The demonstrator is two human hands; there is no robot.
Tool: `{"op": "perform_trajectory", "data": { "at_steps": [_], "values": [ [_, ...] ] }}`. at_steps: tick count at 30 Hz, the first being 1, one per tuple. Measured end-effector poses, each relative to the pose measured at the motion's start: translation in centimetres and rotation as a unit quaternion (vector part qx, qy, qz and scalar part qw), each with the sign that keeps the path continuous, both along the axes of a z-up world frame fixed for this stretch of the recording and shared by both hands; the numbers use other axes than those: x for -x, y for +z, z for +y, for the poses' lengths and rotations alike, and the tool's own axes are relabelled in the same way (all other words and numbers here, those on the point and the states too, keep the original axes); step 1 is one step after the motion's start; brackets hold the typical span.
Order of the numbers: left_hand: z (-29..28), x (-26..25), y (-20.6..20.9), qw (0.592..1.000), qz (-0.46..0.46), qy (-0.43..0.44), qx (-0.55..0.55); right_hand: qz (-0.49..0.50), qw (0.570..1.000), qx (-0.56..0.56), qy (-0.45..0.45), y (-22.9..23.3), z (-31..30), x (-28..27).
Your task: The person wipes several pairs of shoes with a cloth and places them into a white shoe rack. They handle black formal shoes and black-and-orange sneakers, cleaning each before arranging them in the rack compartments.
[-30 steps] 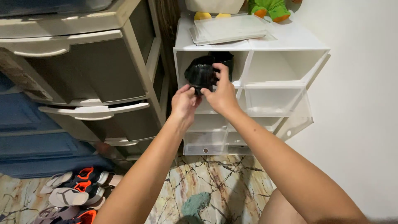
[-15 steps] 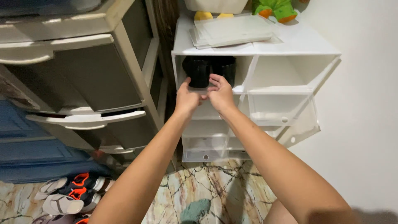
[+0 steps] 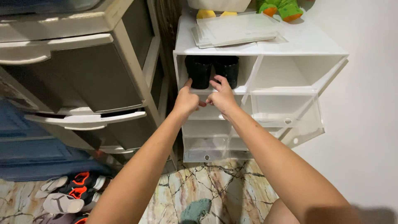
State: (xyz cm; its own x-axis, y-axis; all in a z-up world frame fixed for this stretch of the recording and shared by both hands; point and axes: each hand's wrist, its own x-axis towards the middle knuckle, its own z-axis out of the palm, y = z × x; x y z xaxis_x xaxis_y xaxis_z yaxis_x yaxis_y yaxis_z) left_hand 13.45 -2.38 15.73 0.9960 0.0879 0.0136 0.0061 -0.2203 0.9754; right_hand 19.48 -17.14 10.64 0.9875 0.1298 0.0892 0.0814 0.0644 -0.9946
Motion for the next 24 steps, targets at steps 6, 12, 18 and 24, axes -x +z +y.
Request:
{"op": "perform_trajectory", "data": {
  "at_steps": [6,12,18,24],
  "values": [
    [0.4,0.2,-2.5,0.985,-0.130,0.077,-0.081,-0.064,0.998,0.009,-0.013,0.0,0.0,2.0],
    [0.4,3.7,-4.3,0.980,-0.143,0.082,-0.110,-0.023,0.999,-0.027,-0.023,-0.8,-0.1,5.8],
    [1.5,7.7,-8.0,0.972,-0.133,0.092,-0.169,-0.031,0.999,0.022,0.005,-3.8,-0.3,9.7],
    [1.9,13.2,-9.2,0.959,-0.061,0.081,-0.265,-0.108,0.968,0.224,0.041,-8.5,-0.9,12.8]
  ]
}}
